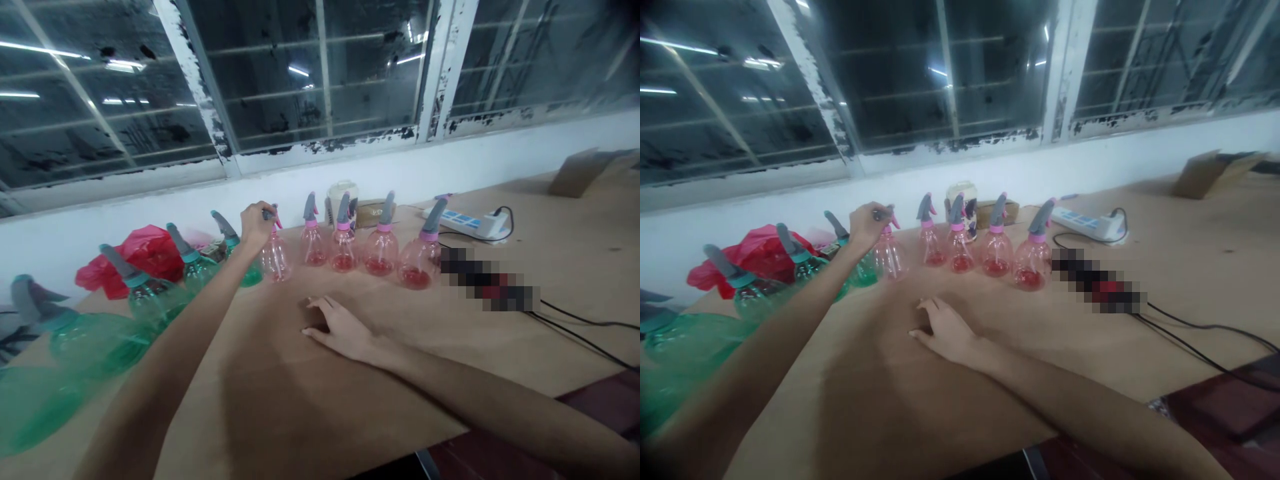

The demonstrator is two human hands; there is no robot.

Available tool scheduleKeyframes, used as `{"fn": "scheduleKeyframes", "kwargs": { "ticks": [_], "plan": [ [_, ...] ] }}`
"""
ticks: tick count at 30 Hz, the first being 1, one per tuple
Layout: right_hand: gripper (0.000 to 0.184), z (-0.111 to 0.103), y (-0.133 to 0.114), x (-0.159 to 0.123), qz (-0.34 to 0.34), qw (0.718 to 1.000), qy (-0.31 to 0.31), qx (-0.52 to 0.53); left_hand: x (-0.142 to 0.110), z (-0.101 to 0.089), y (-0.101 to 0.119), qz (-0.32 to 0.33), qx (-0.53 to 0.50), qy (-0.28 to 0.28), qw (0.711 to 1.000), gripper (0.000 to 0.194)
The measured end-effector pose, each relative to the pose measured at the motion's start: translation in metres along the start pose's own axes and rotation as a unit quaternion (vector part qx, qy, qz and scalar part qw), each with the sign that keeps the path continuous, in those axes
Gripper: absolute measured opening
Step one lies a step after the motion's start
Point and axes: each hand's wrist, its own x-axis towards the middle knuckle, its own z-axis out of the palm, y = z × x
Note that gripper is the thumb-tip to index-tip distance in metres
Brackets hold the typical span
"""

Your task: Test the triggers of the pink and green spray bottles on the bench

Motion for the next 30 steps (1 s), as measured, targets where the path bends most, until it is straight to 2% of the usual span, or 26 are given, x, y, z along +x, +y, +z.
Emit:
{"fn": "scheduleKeyframes", "kwargs": {
  "ticks": [6,13,23,30],
  "plan": [
    [0.037,0.0,0.0,0.0,-0.002,1.0,0.0,0.0,0.001,0.006,0.007,0.01,-0.02,0.057,0.998,0.011],
    [0.037,-0.001,-0.001,0.0,-0.001,1.0,-0.002,-0.003,-0.009,0.016,0.009,0.013,-0.028,0.041,0.999,0.013],
    [0.035,-0.003,-0.003,0.0,-0.007,1.0,-0.01,-0.003,-0.024,0.01,0.012,0.04,-0.001,0.022,0.999,0.018],
    [0.034,-0.001,-0.001,0.0,-0.011,1.0,-0.004,0.0,-0.023,0.003,0.013,0.034,0.018,0.014,0.999,0.015]
  ]
}}
